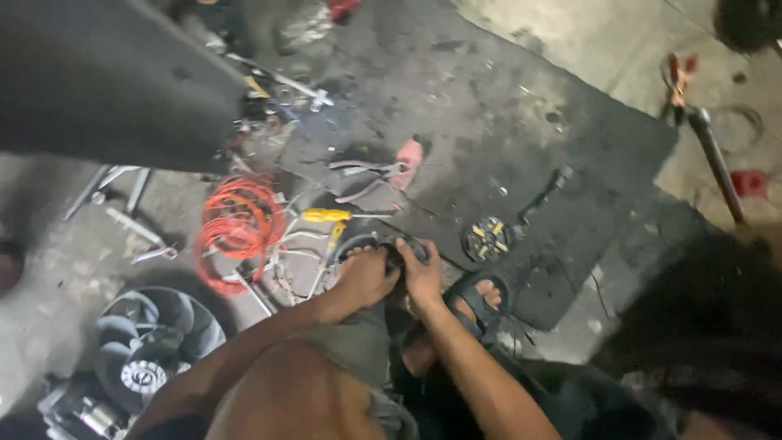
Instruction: Disassembling an electric motor to remove the internal copper windings using hand tools.
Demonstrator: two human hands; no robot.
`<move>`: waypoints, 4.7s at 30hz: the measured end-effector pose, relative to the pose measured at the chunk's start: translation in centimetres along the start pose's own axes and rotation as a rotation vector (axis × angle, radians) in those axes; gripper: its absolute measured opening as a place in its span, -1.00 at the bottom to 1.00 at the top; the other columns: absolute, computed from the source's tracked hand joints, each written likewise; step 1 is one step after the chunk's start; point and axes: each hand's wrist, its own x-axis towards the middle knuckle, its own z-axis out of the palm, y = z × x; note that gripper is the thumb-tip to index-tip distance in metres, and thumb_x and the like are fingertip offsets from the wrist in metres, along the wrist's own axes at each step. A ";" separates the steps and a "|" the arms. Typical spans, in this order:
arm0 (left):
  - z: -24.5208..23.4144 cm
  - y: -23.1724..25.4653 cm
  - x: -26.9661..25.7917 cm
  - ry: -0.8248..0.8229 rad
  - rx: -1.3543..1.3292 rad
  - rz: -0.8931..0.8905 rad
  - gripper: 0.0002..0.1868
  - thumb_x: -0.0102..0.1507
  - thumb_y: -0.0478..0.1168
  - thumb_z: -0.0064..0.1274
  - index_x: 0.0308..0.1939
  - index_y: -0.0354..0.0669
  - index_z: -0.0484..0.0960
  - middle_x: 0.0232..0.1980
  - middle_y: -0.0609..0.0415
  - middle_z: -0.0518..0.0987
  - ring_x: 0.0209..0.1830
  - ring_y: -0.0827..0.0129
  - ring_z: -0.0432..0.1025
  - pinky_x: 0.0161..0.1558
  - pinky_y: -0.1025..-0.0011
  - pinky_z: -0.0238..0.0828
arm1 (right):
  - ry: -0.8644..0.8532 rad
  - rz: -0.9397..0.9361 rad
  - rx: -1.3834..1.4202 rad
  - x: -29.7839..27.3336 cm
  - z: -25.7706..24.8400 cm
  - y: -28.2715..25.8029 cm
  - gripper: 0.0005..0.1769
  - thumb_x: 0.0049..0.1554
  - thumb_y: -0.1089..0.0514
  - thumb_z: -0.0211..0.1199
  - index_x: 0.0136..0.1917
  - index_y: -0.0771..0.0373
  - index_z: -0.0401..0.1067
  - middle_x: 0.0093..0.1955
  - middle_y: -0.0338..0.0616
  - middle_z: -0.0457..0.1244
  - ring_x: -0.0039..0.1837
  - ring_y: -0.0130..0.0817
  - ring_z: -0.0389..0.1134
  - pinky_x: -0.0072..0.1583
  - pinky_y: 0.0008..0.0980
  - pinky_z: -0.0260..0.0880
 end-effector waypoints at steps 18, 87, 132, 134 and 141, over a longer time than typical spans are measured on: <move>4.4 -1.4 -0.2 0.208 -0.134 0.213 -0.54 0.22 0.12 0.00 -0.24 -0.23 0.72 -0.19 -0.50 0.58 -0.18 -0.46 0.34 -0.02 -0.47 0.19 | -0.166 0.051 -0.264 0.6 -4.0 -1.6 -0.52 0.10 0.10 0.28 0.25 0.36 0.49 0.21 0.13 0.33 0.18 -0.01 0.29 0.07 0.02 0.34; 7.5 -2.5 3.9 0.204 0.037 0.687 -0.71 0.16 0.09 0.07 -0.53 0.06 0.63 -0.60 0.18 0.55 -0.59 0.32 0.49 -0.44 0.29 0.41 | 0.181 -0.049 -0.691 3.2 -3.3 6.5 0.02 0.06 -0.54 0.25 0.41 0.34 0.32 0.42 0.31 0.18 0.48 0.25 0.17 0.44 0.25 0.05; 2.8 -1.3 -0.5 0.016 0.011 0.451 -0.62 0.27 0.08 -0.03 -0.43 -0.09 0.66 -0.48 0.03 0.63 -0.49 0.25 0.56 -0.39 0.28 0.56 | 0.177 0.002 -0.569 2.4 -2.0 4.5 0.08 0.10 -0.46 0.23 0.56 0.37 0.14 0.53 0.31 0.08 0.56 0.11 0.10 0.50 0.07 0.05; 2.8 -1.7 -0.5 0.031 -0.044 0.490 -0.60 0.27 0.07 -0.02 -0.41 -0.15 0.68 -0.46 -0.02 0.64 -0.49 0.22 0.56 -0.40 0.27 0.57 | 0.188 0.031 -0.674 3.9 -2.8 5.3 0.26 -0.02 -0.66 0.32 0.59 0.27 0.14 0.53 0.25 0.10 0.55 0.13 0.11 0.49 0.17 0.04; -0.1 -2.0 -1.6 0.134 -0.376 0.294 -0.44 0.41 0.19 -0.22 -0.08 -0.28 0.59 -0.14 -0.21 0.61 -0.08 -0.11 0.57 -0.05 -0.02 0.51 | 0.109 0.085 0.002 2.5 -4.7 0.5 0.10 0.03 -0.41 0.40 0.50 0.40 0.16 0.50 0.35 0.10 0.52 0.26 0.15 0.41 0.27 0.22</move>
